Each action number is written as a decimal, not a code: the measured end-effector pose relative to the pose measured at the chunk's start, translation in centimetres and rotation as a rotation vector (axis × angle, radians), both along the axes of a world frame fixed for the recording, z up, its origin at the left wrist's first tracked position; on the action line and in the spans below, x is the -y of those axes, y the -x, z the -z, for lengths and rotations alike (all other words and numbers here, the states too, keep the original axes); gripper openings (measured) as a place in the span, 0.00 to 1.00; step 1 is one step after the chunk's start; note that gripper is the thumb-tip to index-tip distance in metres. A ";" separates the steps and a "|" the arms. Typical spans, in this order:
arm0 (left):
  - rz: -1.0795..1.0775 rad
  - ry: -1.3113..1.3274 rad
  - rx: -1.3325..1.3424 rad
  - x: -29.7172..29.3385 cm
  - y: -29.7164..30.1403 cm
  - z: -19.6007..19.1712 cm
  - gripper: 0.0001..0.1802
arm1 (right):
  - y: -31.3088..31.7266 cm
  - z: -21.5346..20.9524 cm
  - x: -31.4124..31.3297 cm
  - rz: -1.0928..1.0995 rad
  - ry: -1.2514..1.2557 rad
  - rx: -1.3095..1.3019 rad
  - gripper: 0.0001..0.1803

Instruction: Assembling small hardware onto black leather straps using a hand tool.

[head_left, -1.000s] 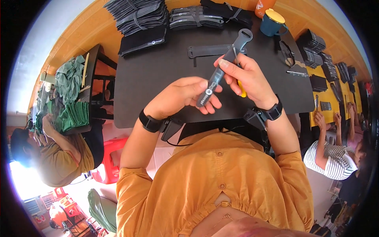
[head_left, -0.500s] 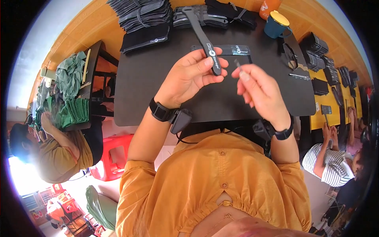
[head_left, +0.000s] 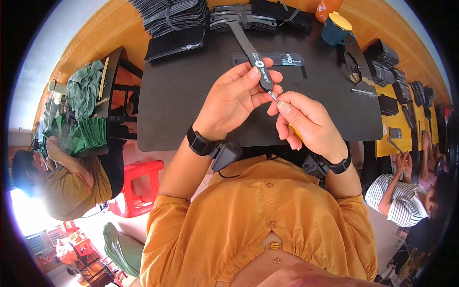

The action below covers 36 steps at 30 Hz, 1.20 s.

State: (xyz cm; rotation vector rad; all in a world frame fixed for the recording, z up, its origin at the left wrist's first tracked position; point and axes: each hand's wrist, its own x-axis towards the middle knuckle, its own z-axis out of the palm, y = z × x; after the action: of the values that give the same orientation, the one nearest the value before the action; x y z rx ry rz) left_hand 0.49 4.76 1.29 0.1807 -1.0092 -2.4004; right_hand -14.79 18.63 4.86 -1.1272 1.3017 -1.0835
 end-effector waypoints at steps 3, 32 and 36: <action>0.028 -0.012 -0.014 -0.1 -0.1 -0.1 0.22 | 0.2 -0.1 0.0 -0.043 -0.044 0.168 0.14; -0.152 0.030 0.146 -2.2 -0.2 -0.6 0.19 | -1.2 0.4 -0.4 0.132 0.149 -0.124 0.22; -0.141 0.027 0.157 -2.2 -0.1 -0.5 0.19 | -1.2 0.8 -0.1 0.120 0.151 -0.018 0.20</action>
State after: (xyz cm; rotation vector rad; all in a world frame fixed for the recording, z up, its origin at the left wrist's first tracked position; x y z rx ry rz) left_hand 0.59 6.97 1.81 0.4228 -1.0609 -2.2718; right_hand -13.58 18.76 4.03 -1.1835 1.3332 -1.2806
